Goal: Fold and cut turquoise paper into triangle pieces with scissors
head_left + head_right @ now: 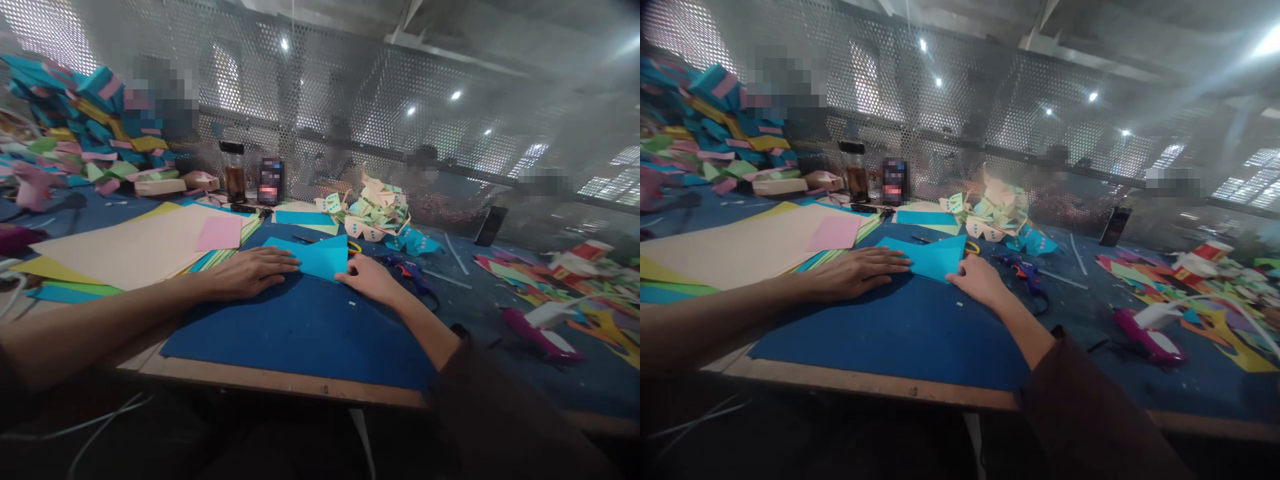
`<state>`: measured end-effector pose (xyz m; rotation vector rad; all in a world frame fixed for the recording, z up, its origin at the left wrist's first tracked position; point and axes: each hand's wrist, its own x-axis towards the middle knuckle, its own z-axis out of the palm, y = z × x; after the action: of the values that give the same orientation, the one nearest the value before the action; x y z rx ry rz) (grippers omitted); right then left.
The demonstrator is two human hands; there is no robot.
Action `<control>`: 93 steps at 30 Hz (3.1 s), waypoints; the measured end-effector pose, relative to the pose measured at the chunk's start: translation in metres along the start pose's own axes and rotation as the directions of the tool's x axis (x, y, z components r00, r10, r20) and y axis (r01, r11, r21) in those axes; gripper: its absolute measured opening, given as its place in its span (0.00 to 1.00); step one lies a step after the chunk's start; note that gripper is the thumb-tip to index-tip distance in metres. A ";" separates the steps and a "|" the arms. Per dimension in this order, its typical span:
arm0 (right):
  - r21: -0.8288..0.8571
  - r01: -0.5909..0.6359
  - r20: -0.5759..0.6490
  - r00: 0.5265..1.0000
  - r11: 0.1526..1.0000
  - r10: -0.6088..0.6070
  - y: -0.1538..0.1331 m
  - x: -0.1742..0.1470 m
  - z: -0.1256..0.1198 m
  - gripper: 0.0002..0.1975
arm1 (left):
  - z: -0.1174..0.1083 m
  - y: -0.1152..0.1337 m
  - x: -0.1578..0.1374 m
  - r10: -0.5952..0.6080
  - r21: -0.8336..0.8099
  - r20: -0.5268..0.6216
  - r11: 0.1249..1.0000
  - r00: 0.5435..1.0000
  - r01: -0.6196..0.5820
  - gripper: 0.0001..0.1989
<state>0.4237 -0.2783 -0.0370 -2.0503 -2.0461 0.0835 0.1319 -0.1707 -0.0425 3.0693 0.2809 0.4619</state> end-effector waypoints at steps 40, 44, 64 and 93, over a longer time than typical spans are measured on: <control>-0.005 -0.039 0.032 0.999 0.999 0.039 -0.004 -0.002 -0.004 0.18 | 0.001 0.002 -0.001 -0.022 -0.023 0.071 0.999 0.997 0.023 0.22; 0.007 -0.029 0.015 0.999 1.000 0.029 -0.004 -0.002 -0.003 0.18 | 0.001 0.002 -0.001 -0.026 -0.040 0.068 0.999 0.997 0.029 0.22; 0.011 -0.026 0.038 0.999 1.000 0.025 -0.004 -0.003 -0.005 0.18 | 0.002 0.001 -0.001 -0.047 -0.018 0.128 0.999 0.991 0.050 0.23; 0.105 -0.073 -0.054 0.995 0.992 0.079 -0.004 -0.004 0.001 0.15 | -0.004 0.007 0.000 -0.057 -0.031 0.150 0.998 0.987 0.062 0.23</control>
<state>0.4194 -0.2824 -0.0380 -2.0427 -1.8894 0.1383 0.1322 -0.1773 -0.0378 3.0300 0.3541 0.2313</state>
